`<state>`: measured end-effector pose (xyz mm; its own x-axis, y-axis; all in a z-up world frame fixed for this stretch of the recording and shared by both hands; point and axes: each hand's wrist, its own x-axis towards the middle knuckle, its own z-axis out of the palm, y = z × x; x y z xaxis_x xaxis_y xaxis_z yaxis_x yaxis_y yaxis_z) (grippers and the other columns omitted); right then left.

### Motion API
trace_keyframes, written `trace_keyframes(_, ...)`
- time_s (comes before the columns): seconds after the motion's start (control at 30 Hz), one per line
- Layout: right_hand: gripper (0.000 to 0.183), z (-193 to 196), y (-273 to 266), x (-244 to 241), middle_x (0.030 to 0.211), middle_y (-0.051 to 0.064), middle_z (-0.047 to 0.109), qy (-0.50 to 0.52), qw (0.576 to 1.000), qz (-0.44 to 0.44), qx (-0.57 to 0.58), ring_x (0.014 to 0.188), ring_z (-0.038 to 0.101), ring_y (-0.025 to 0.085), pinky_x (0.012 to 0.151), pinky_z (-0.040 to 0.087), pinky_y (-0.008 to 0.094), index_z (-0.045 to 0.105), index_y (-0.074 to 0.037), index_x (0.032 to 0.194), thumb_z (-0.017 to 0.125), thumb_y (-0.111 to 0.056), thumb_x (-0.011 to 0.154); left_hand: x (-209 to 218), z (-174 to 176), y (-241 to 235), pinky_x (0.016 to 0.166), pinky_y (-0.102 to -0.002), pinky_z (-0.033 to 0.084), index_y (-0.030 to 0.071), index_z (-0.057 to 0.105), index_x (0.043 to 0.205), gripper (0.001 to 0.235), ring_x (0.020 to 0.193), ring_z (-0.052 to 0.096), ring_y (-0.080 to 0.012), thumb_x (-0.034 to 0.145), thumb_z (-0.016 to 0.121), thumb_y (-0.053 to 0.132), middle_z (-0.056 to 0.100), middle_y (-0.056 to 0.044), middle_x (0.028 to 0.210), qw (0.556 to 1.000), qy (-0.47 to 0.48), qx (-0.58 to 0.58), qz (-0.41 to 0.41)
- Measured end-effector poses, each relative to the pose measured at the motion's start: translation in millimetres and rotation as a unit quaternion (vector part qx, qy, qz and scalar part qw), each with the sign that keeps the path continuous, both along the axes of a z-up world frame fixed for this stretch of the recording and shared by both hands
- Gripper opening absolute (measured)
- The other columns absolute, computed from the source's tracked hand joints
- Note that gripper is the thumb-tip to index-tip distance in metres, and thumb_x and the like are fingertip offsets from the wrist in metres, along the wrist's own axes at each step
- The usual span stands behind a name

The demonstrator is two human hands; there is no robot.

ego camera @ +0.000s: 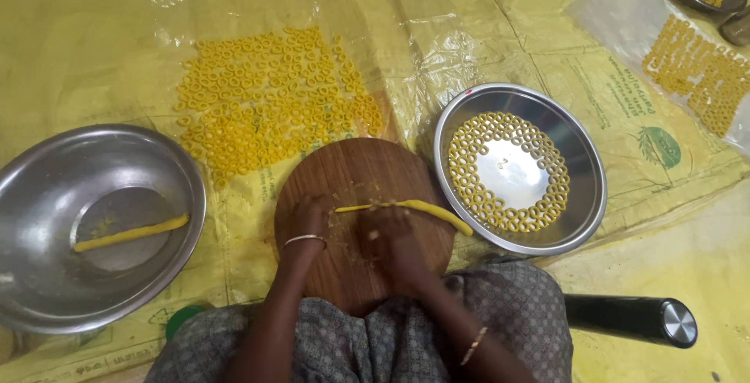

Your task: The person rolls a yellow dough rope on a wooden board, then pinches off small pieces and shapes them into rings. The finished rings are placed into a metal tray. The process repeats continuously throughout the clip.

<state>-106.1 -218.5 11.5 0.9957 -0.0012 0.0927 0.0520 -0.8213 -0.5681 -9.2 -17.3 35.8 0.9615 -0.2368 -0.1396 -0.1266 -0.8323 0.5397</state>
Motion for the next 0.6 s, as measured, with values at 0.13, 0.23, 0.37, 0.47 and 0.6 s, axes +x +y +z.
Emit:
trace_keyframes(0.13, 0.054, -12, 40, 20, 0.168, 0.015, 0.027, -0.070, 0.979, 0.050, -0.183, 0.157, 0.016, 0.042, 0.124, 0.004, 0.064, 0.048, -0.009, 0.151, 0.055, -0.036, 0.104, -3, -6, 12, 0.097, -0.045, 0.052, 0.012, 0.068, 0.126, 0.035, 0.116, 0.063, -0.0347, 0.092, 0.066, 0.015, 0.065, -0.013, 0.126, 0.993, -0.059, -0.095, 0.037)
trace_keyframes(0.23, 0.059, -17, 50, 28, 0.168, 0.015, 0.025, -0.129, 0.973, 0.018, -0.190, 0.157, 0.014, 0.041, 0.121, 0.001, 0.069, 0.049, -0.012, 0.153, 0.055, -0.039, 0.101, -5, -6, 14, 0.097, -0.045, 0.051, 0.010, 0.067, 0.129, 0.036, 0.116, 0.062, -0.0354, 0.093, 0.069, 0.017, 0.064, -0.015, 0.127, 0.990, -0.047, -0.129, 0.043)
trace_keyframes(0.37, 0.063, -13, 61, 18, 0.168, 0.014, 0.023, -0.090, 0.967, 0.020, -0.236, 0.155, 0.013, 0.040, 0.118, 0.000, 0.071, 0.048, -0.010, 0.151, 0.055, -0.043, 0.098, -3, 3, 8, 0.095, -0.045, 0.051, 0.009, 0.067, 0.127, 0.035, 0.117, 0.062, -0.0353, 0.093, 0.068, 0.019, 0.062, -0.013, 0.131, 0.984, -0.051, -0.165, 0.042)
trace_keyframes(0.47, 0.064, -7, 64, 21, 0.167, 0.013, 0.024, -0.099, 0.961, 0.015, -0.256, 0.155, 0.013, 0.040, 0.118, -0.001, 0.071, 0.048, -0.011, 0.151, 0.055, -0.044, 0.097, -1, 11, 2, 0.096, -0.044, 0.052, 0.011, 0.067, 0.129, 0.036, 0.116, 0.063, -0.0343, 0.095, 0.066, 0.021, 0.062, -0.013, 0.130, 0.982, -0.028, -0.184, 0.042)
trace_keyframes(0.6, 0.061, 0, 68, 32, 0.169, 0.013, 0.024, -0.091, 0.959, 0.027, -0.268, 0.157, 0.014, 0.038, 0.122, 0.000, 0.069, 0.048, -0.011, 0.152, 0.054, -0.042, 0.100, -2, 16, 5, 0.095, -0.044, 0.052, 0.010, 0.065, 0.130, 0.037, 0.115, 0.063, -0.0342, 0.095, 0.066, 0.022, 0.062, -0.012, 0.130, 0.986, -0.024, -0.159, 0.052)
